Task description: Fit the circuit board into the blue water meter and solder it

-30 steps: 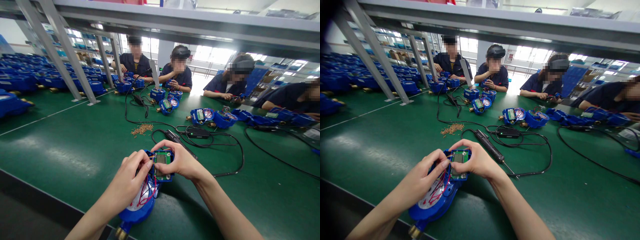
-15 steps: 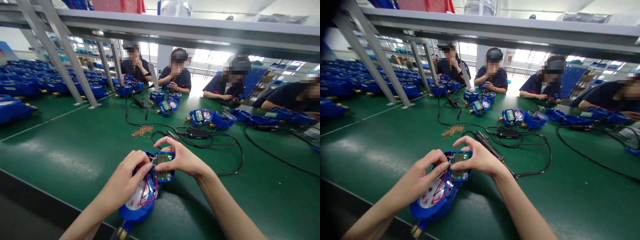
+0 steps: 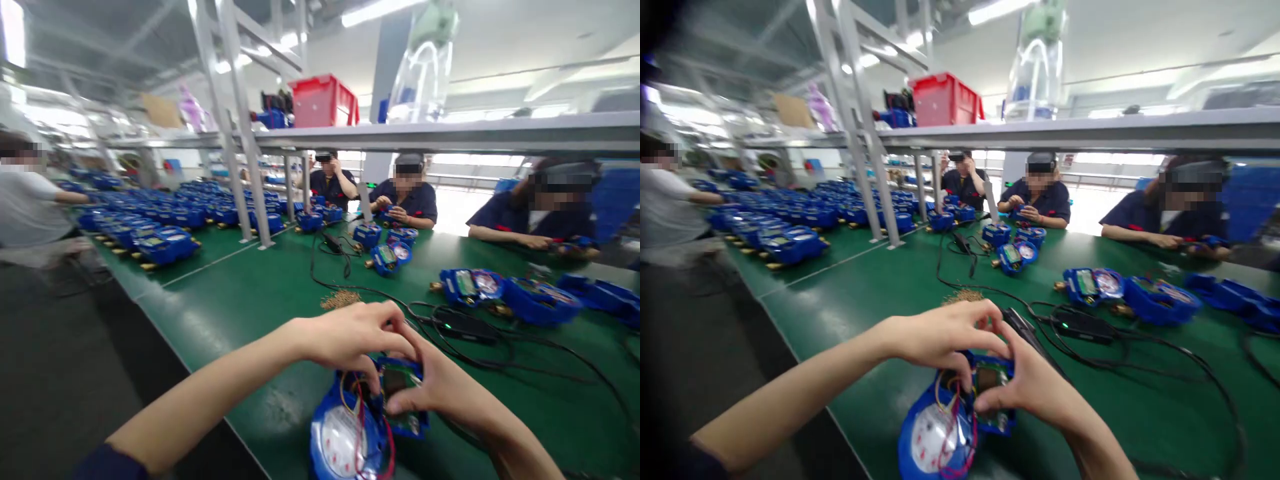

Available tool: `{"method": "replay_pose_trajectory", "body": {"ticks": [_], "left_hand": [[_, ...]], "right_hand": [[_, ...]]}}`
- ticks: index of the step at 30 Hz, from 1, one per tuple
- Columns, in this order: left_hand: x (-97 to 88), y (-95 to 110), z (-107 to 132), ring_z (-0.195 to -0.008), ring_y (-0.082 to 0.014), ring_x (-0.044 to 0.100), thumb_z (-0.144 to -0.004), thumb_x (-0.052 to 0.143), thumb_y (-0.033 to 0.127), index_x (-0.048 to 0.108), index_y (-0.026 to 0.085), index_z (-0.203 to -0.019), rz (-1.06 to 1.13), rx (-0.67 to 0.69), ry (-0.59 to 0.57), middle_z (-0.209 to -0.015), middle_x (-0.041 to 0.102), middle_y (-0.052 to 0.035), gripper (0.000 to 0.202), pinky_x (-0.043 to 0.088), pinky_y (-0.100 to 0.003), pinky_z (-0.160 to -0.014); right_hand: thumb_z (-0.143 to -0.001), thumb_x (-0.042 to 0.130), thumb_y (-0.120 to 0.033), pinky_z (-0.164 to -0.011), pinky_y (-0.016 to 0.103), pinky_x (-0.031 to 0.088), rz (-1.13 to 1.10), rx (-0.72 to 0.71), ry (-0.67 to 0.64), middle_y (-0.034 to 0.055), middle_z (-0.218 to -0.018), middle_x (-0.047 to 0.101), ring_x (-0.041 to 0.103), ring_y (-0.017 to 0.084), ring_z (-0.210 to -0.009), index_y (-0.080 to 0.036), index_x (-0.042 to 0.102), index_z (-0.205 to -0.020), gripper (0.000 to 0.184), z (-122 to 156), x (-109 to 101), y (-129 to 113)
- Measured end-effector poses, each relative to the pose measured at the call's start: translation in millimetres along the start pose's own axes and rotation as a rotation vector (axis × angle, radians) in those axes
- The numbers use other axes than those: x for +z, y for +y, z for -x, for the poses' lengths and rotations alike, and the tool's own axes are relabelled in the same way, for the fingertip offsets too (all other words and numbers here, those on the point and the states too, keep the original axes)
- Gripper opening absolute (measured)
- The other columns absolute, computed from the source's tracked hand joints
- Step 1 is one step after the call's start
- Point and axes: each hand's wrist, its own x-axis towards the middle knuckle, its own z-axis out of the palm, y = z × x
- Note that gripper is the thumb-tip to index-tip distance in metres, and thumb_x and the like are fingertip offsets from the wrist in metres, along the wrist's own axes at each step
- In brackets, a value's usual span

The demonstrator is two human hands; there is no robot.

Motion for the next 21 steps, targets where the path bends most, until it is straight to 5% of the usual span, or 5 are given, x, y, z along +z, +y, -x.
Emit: {"method": "replay_pose_trajectory", "body": {"ticks": [6,11,17,21], "left_hand": [[-4.5,-6.3,-4.6,-0.102,-0.0303,0.053,-0.081,0.075,0.046,0.061,0.016,-0.134,-0.215,0.107,-0.071,-0.125,0.058,-0.0122,0.063,0.048,-0.038,-0.075],[-5.0,-12.7,-7.5,-0.118,-0.0287,0.052,-0.080,0.076,0.046,0.056,0.013,-0.139,-0.155,0.166,-0.094,-0.142,0.055,-0.0080,0.070,0.046,-0.036,-0.093],[-8.1,-22.2,-24.2,-0.135,-0.0248,0.048,-0.086,0.068,0.043,0.056,-0.002,-0.133,-0.021,0.298,-0.227,-0.138,0.056,-0.0171,0.067,0.038,-0.025,-0.109],[-6.0,-14.9,-25.6,-0.137,-0.0209,0.049,-0.084,0.071,0.037,0.054,-0.006,-0.133,0.071,0.248,-0.303,-0.139,0.058,-0.0164,0.067,0.046,-0.017,-0.098]], "right_hand": [[-0.034,0.091,-0.066,-0.109,0.049,0.044,0.133,-0.137,0.066,0.0171,-0.127,0.063,0.053,0.044,-0.128,-0.020,0.060,-0.130,0.112,-19.1,-11.6,46.1],[-0.022,0.081,-0.082,-0.108,0.047,0.046,0.127,-0.182,0.193,0.0165,-0.126,0.062,0.053,0.046,-0.127,-0.024,0.054,-0.127,0.123,-26.5,-19.6,83.1],[-0.025,0.076,-0.088,-0.107,0.040,0.047,-0.023,-0.125,0.191,0.0132,-0.132,0.057,0.057,0.042,-0.124,-0.029,0.037,-0.129,0.126,-27.8,-19.0,79.2],[-0.021,0.079,-0.084,-0.100,0.040,0.052,-0.020,-0.126,0.040,0.0130,-0.127,0.059,0.059,0.043,-0.121,-0.031,0.039,-0.132,0.130,-25.9,-19.7,69.5]]}}
